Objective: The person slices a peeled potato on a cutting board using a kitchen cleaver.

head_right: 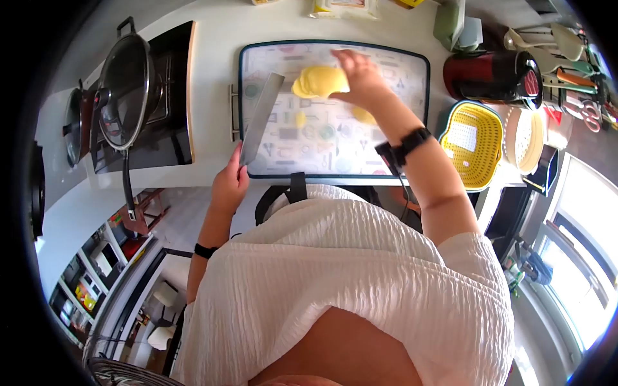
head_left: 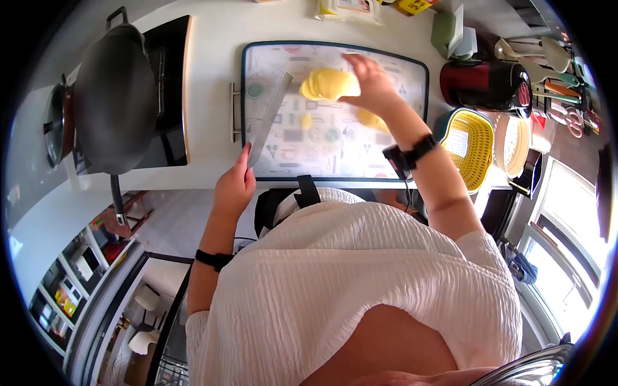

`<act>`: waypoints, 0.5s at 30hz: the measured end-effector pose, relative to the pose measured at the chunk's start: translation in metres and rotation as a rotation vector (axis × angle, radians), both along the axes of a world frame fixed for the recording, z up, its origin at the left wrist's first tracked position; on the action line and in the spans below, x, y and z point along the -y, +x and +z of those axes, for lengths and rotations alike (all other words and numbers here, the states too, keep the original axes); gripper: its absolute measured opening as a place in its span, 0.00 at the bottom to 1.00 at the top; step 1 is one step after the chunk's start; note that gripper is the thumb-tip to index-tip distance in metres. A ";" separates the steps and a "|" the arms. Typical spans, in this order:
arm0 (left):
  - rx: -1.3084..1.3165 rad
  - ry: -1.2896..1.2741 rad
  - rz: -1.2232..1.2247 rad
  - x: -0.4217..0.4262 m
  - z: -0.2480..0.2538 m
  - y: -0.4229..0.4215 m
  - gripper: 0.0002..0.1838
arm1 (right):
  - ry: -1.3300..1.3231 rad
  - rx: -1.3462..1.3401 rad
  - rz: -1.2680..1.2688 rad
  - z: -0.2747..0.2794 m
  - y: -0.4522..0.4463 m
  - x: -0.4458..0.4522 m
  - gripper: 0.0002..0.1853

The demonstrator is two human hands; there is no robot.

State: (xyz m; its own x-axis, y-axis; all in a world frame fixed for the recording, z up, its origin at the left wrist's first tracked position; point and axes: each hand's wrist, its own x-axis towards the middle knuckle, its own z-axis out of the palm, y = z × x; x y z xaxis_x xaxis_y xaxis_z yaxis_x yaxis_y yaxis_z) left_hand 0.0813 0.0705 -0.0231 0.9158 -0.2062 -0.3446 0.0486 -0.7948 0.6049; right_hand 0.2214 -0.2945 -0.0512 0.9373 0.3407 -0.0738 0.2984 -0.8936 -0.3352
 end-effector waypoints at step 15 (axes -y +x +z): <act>0.152 -0.076 -0.126 0.010 0.003 0.014 0.32 | 0.098 -0.418 0.087 -0.011 -0.114 0.015 0.33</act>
